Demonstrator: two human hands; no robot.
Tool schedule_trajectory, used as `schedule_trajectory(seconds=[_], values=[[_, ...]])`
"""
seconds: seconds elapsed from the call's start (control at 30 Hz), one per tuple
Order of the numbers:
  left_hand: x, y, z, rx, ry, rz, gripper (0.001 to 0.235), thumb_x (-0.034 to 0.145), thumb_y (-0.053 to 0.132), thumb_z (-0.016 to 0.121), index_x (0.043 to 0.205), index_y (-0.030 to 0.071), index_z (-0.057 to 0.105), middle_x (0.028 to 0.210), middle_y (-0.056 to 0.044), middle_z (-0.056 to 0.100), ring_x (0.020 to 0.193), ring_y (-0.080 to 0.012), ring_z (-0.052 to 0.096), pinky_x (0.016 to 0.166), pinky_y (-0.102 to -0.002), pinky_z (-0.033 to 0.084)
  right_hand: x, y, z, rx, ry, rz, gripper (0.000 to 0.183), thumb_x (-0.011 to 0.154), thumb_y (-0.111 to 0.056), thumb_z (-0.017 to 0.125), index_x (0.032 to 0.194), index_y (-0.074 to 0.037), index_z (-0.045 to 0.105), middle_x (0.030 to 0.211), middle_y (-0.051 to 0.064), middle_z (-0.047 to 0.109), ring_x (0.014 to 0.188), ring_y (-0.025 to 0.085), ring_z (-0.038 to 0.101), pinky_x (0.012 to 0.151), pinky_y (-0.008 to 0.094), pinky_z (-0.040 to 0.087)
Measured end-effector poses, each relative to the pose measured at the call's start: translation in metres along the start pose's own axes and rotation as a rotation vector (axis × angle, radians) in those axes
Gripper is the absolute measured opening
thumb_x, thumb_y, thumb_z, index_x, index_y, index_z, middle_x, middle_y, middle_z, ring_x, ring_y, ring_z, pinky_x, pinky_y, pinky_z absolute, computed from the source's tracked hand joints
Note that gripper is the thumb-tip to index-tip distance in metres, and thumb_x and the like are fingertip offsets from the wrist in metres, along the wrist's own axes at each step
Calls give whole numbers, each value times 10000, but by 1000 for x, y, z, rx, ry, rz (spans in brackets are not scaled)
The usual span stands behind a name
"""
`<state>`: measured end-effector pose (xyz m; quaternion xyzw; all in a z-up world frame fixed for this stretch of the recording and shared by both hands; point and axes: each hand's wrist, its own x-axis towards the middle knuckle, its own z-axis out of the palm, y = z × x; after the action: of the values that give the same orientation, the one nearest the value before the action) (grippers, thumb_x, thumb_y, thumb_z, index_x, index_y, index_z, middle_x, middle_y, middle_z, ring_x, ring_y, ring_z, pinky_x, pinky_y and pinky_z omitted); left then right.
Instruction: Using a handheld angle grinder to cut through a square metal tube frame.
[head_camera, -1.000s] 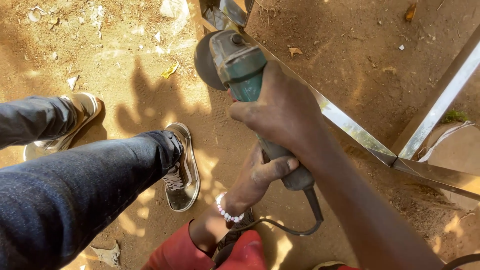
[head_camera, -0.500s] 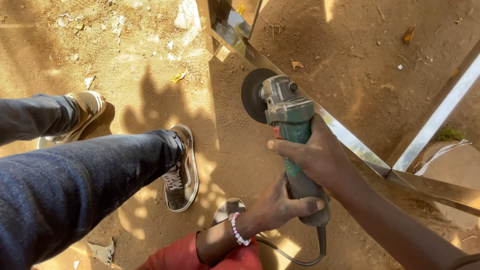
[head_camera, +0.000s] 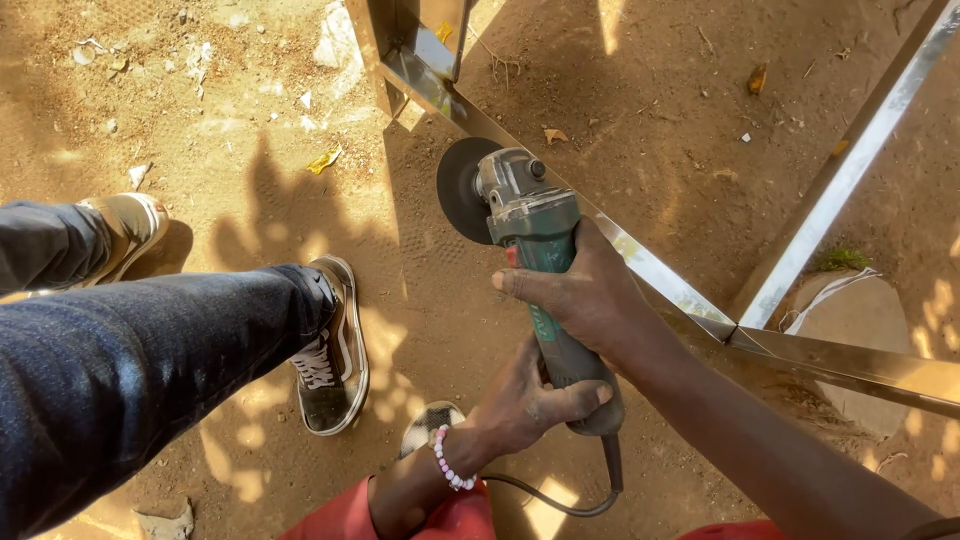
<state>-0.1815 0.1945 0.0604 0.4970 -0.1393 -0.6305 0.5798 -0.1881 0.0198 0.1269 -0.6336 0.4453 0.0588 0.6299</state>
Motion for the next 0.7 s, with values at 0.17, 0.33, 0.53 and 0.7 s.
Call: schedule_trajectory(seconds=[0.17, 0.33, 0.53, 0.7], values=[[1, 9, -1, 200, 68, -38, 759, 873, 589, 905, 1446, 122, 731, 1192, -39, 842, 1105, -213, 794, 948, -423, 664, -11, -24, -1, -55, 69, 75, 653, 815, -409, 956, 1420, -221, 796, 1212, 7, 857, 1094, 187, 827, 944, 426, 681], [5, 19, 3, -125, -41, 44, 506, 994, 215, 932, 1335, 58, 594, 913, -41, 726, 750, -121, 646, 645, -323, 529, -13, -37, -4, 45, 159, 151, 650, 817, -398, 981, 1422, -201, 853, 1171, -8, 860, 1061, 165, 802, 925, 398, 654], [5, 36, 7, -201, -3, 72, 479, 1005, 63, 882, 1331, 66, 532, 871, -68, 669, 671, -146, 601, 568, -355, 529, -7, -36, -6, 128, 209, 92, 575, 872, -379, 1007, 1384, -180, 840, 1064, 12, 832, 953, 188, 783, 879, 402, 677], [7, 28, 8, -251, 19, 61, 570, 1017, 59, 896, 1452, 71, 527, 905, -74, 677, 714, -152, 652, 623, -372, 591, -9, -40, -7, 144, 228, 55, 561, 865, -343, 1026, 1373, -176, 857, 1014, -1, 807, 913, 160, 729, 867, 376, 640]])
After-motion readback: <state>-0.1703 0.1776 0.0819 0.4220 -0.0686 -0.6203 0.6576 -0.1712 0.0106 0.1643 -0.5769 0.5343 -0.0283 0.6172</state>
